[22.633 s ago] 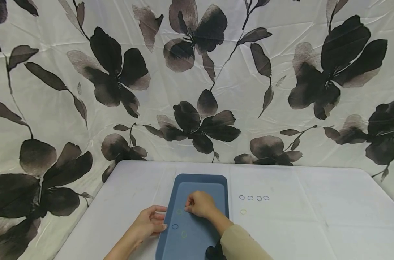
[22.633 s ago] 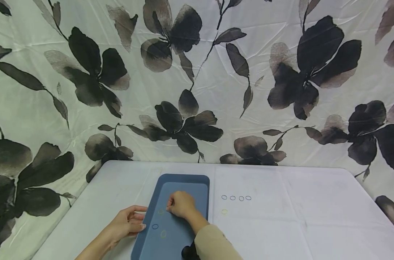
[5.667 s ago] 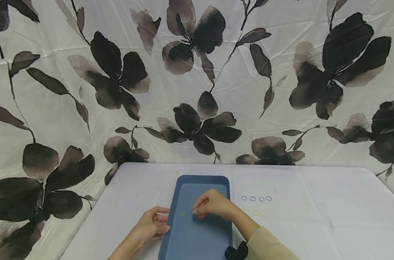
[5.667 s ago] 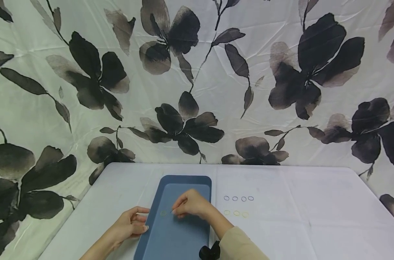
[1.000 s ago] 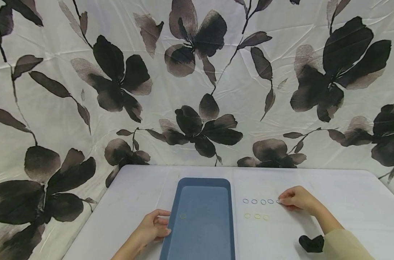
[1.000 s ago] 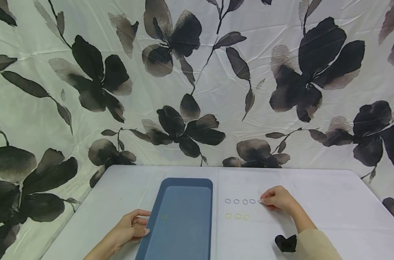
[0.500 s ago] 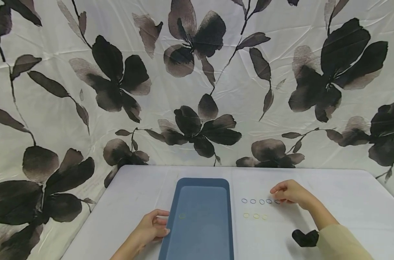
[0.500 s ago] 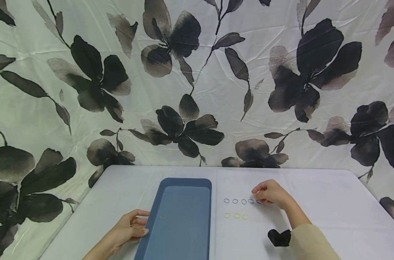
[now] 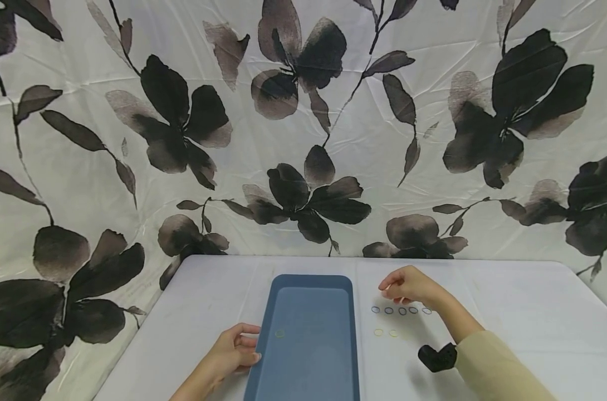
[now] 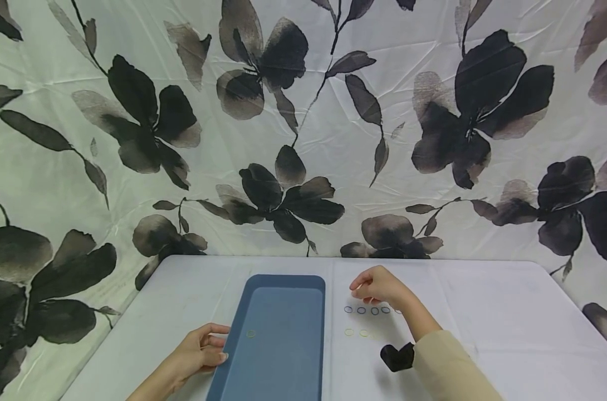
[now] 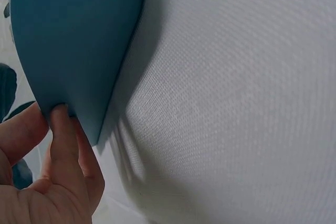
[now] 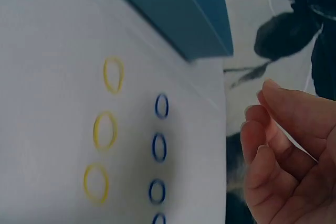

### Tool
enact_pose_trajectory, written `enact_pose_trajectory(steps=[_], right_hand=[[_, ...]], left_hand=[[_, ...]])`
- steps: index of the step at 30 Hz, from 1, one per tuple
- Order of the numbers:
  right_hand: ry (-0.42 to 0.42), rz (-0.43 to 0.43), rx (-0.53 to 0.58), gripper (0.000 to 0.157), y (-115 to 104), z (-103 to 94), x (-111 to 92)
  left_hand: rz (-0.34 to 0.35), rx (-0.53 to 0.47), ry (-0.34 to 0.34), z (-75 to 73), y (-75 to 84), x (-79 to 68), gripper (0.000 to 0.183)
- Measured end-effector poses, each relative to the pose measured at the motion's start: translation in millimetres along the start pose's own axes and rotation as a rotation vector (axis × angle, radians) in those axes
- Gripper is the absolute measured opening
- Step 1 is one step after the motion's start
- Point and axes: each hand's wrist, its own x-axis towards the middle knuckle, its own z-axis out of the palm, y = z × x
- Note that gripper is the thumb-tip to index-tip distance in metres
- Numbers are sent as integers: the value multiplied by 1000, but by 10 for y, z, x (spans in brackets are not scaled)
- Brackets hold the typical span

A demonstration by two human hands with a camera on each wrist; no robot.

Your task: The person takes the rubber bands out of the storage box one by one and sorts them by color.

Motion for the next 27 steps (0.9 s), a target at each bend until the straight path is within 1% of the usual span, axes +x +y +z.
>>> enact_pose_trajectory(steps=[5, 12, 19, 27], right_hand=[[-58, -47, 10, 19, -138, 136, 80], [-114, -90, 41, 16, -267, 362, 178], [-140, -119, 33, 18, -364, 601, 269], [-189, -155, 52, 18, -515, 860, 313]], left_hand=[[-1, -1, 2, 2, -7, 10, 57], [-11, -6, 4, 6, -2, 9, 57], [-12, -8, 3, 16, 2, 8, 57], [-2, 0, 12, 15, 3, 9, 57]])
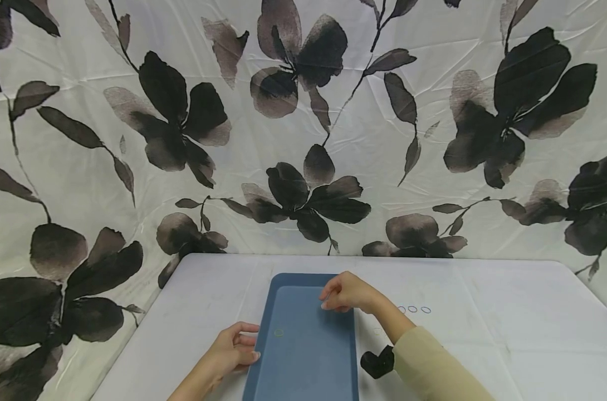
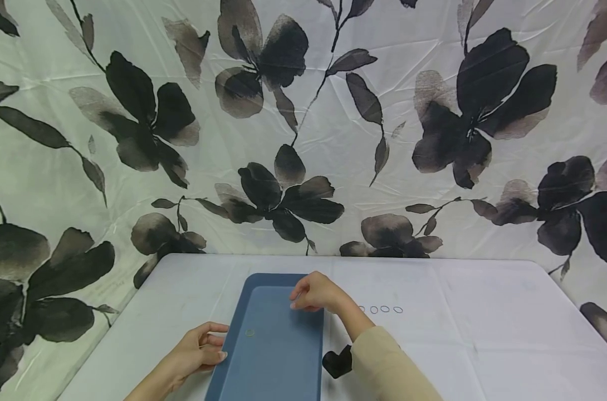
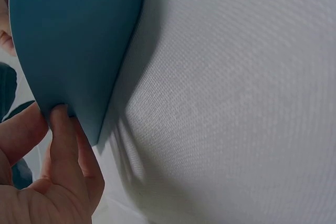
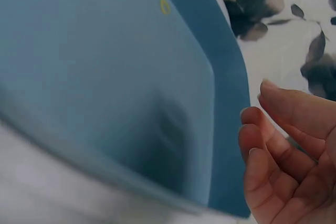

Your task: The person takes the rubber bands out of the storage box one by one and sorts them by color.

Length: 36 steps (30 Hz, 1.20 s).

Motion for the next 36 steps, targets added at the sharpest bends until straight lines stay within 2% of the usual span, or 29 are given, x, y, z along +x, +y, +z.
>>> enact_pose_trajectory(steps=[15, 22, 36], right_hand=[[-26, -38, 35, 16, -35, 385, 181], [1, -53, -6, 13, -10, 561, 229], [51, -116, 11, 13, 43, 862, 327]], left_hand=[[2, 4, -6, -5, 26, 3, 57], [-15, -6, -9, -4, 49, 13, 58], [-29, -20, -10, 11, 59, 32, 57]])
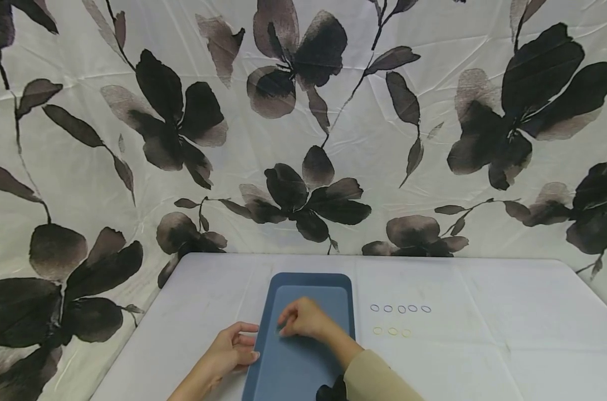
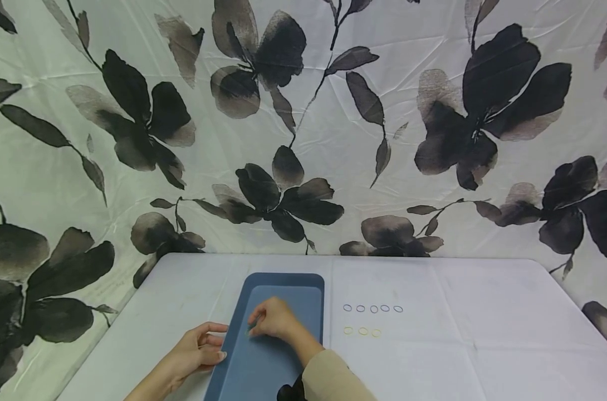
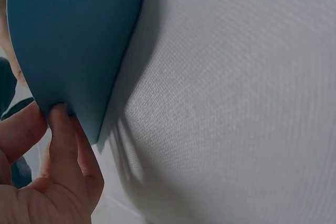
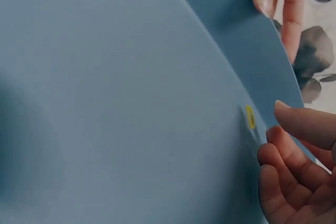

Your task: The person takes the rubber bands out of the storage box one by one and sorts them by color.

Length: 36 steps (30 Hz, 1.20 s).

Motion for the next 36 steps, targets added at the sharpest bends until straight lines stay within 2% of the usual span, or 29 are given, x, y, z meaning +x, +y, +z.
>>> enact_pose_trajectory(steps=[8, 22, 30, 36], right_hand=[[72, -55, -101, 18, 26, 115, -16], [180, -50, -346, 18, 52, 257, -28], [189, -34, -441, 19, 29, 296, -42], [177, -82, -510, 21, 31, 324, -57]], left_hand=[[15, -11, -9, -4, -27, -6, 58], [22, -3, -17, -3, -32, -30, 57], [32, -5, -20, -6, -36, -42, 57], [42, -7, -18, -6, -46, -43, 56]])
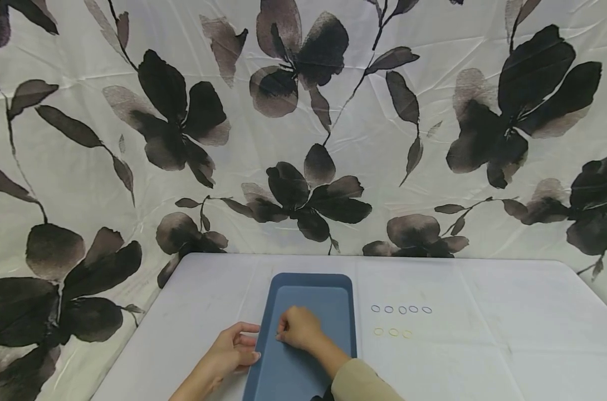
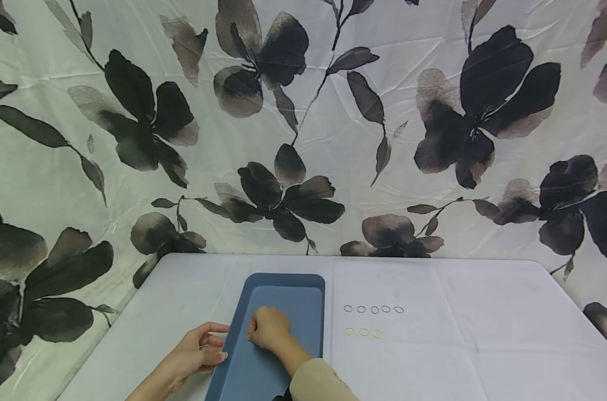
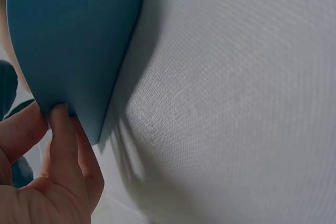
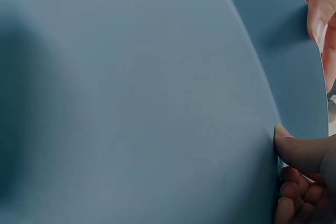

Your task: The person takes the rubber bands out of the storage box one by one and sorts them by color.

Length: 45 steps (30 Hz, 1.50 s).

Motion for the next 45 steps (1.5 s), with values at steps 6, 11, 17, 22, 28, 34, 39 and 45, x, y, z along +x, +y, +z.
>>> enact_pose_trajectory(steps=[6, 11, 17, 22, 28, 34, 39, 45], right_hand=[[-20, -70, -16, 25, -11, 49, -24], [-83, -80, 124, 22, -32, 21, -23], [-146, 12, 393, 17, -122, -70, -35], [-150, 74, 506, 13, -174, -105, -39], [-136, 129, 625, 7, -217, -164, -56], [-86, 177, 737, 8, -211, -192, -81], [-61, 212, 776, 11, -196, -187, -101], [-46, 231, 788, 13, -149, -272, -164]], left_hand=[[-4, 13, -2, -28, -3, -26, 57], [-7, 22, 3, -53, -11, -52, 56], [-20, 18, 3, -82, -23, -71, 56], [-25, 23, 3, -109, -34, -80, 55], [-17, 28, -9, -136, -50, -99, 55], [-1, 30, -25, -162, -61, -120, 55], [-12, 42, -24, -185, -63, -145, 55], [-14, 44, -22, -185, -68, -152, 56]])
